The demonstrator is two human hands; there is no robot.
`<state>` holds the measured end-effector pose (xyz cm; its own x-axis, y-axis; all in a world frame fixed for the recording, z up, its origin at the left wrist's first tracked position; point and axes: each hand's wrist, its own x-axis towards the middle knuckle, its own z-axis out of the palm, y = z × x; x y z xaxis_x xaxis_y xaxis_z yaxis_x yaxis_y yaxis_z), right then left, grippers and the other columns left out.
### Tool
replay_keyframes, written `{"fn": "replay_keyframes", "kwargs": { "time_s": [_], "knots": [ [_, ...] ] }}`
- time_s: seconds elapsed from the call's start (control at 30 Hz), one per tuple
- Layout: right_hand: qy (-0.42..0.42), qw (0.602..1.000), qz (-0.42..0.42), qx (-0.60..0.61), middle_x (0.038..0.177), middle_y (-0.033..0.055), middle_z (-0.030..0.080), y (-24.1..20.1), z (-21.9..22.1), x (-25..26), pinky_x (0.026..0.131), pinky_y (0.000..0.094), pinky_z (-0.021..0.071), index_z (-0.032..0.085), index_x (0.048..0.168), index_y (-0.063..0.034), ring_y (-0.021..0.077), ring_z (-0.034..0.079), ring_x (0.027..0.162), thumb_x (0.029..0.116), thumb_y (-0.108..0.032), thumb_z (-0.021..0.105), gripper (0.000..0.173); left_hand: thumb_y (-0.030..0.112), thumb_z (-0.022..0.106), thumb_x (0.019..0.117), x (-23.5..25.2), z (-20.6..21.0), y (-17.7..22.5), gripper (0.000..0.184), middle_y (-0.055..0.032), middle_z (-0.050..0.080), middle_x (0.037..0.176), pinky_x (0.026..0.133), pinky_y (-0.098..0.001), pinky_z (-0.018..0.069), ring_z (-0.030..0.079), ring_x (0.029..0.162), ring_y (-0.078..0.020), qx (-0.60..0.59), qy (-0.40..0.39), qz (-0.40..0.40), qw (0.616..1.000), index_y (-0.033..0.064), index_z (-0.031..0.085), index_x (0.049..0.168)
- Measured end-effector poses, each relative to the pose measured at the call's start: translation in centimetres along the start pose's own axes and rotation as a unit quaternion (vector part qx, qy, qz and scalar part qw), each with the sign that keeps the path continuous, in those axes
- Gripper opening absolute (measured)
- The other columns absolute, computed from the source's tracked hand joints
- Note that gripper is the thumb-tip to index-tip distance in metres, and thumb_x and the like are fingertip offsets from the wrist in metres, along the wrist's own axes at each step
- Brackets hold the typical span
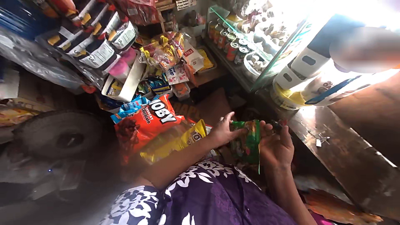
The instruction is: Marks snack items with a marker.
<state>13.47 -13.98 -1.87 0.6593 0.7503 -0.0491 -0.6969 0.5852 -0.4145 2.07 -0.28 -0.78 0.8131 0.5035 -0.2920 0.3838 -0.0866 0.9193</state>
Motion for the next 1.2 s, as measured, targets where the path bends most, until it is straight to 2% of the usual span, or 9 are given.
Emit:
{"fn": "replay_keyframes", "kwargs": {
  "time_s": [0.13,0.27,0.4,0.5,0.6,0.8,0.93,1.07,1.2],
  "knots": [
    [-0.166,0.982,-0.029,-0.091,0.092,0.0008,0.077,0.6,-1.4,-0.3,0.09,0.0309,0.0601,0.077,0.102,-0.0169,0.0141,0.075,0.09,0.0956,-0.028,0.065,0.017,0.039,0.069,0.0968,-1.2,-0.1,-0.8,0.106,-0.0288,0.034,0.158,0.112,-0.0492,0.0442,0.048,0.139,-0.0349,-0.05,-0.071,-0.099,0.991,0.0073,-0.007,0.163],
    [-0.311,0.939,-0.026,-0.142,0.093,0.0003,0.077,0.4,-1.9,-0.4,0.1,0.0392,0.0557,0.073,0.11,-0.0207,0.0154,0.074,0.093,0.0952,-0.034,0.068,0.021,0.015,0.061,0.1016,-2.2,-0.5,-2.1,0.101,-0.0189,0.057,0.136,0.089,-0.0414,0.06,0.069,0.11,-0.0228,-0.286,-0.162,-0.101,0.939,0.0183,-0.021,0.16],
    [-0.398,0.9,0.013,-0.178,0.095,0.0014,0.078,0.2,-1.7,-0.9,0.095,0.0383,0.0589,0.069,0.117,-0.021,0.0168,0.075,0.092,0.0969,-0.036,0.067,0.026,0.037,0.051,0.1027,-2.4,-0.4,-3.6,0.068,-0.0068,0.063,0.133,0.094,-0.0305,0.0548,0.065,0.115,-0.0126,-0.478,-0.133,0.032,0.868,0.0062,0.023,0.156],
    [-0.407,0.886,0.046,-0.217,0.101,0.0018,0.077,1.0,-2.0,-1.3,0.096,0.04,0.0588,0.069,0.118,-0.0223,0.0183,0.075,0.096,0.0968,-0.037,0.067,0.026,0.039,0.04,0.1061,-2.7,-0.3,-3.2,0.071,-0.0163,0.042,0.154,0.106,-0.027,0.0428,0.049,0.134,-0.0128,-0.463,-0.091,0.04,0.881,-0.0038,0.015,0.156],
    [-0.407,0.873,0.062,-0.263,0.098,0.0004,0.077,1.6,-2.1,-1.6,0.105,0.0432,0.0531,0.068,0.113,-0.0211,0.0165,0.074,0.097,0.0977,-0.037,0.066,0.022,0.028,0.022,0.1104,-3.6,0.2,-2.2,0.041,0.0009,0.071,0.101,0.081,-0.0201,0.0563,0.067,0.091,-0.0018,-0.446,-0.093,-0.043,0.889,0.0082,0.057,0.121],
    [-0.415,0.869,0.091,-0.254,0.101,0.0007,0.077,2.6,-2.1,-2.2,0.108,0.0438,0.0509,0.068,0.113,-0.0199,0.0161,0.073,0.101,0.098,-0.034,0.067,0.021,0.034,0.022,0.1123,-3.8,-0.4,-1.9,0.049,0.0027,0.068,0.068,0.057,-0.0176,0.0556,0.065,0.059,-0.0025,-0.431,-0.174,-0.148,0.873,0.0134,0.063,0.094],
    [-0.381,0.894,0.014,-0.236,0.098,0.0004,0.077,0.9,-1.2,-2.6,0.103,0.0432,0.0547,0.068,0.116,-0.0245,0.0178,0.074,0.098,0.0978,-0.04,0.065,0.024,0.017,0.031,0.1092,-4.1,-0.9,-1.6,0.028,0.003,0.072,0.082,0.072,-0.0213,0.0599,0.071,0.075,-0.0045,-0.434,-0.137,-0.135,0.88,0.0139,0.059,0.106],
    [-0.17,0.942,-0.138,-0.254,0.092,0.0014,0.074,-2.0,-0.7,-2.5,0.082,0.0372,0.0635,0.071,0.104,-0.02,0.0167,0.074,0.085,0.0916,-0.036,0.074,0.02,0.03,0.026,0.1122,-3.7,-0.5,-2.2,0.036,-0.0015,0.072,0.088,0.076,-0.0255,0.0605,0.071,0.082,-0.0085,-0.463,-0.037,-0.107,0.879,0.009,0.056,0.115],
    [-0.094,0.908,-0.206,-0.353,0.097,-0.0038,0.073,-1.5,-0.4,-2.2,0.08,0.0292,0.0629,0.069,0.105,-0.0203,0.0105,0.072,0.084,0.0937,-0.026,0.072,0.013,0.034,0.019,0.1106,-3.5,-0.3,-2.1,0.041,-0.0008,0.071,0.091,0.077,-0.0258,0.0601,0.071,0.084,-0.0081,-0.474,-0.054,-0.073,0.876,0.0092,0.05,0.119]
  ]
}}
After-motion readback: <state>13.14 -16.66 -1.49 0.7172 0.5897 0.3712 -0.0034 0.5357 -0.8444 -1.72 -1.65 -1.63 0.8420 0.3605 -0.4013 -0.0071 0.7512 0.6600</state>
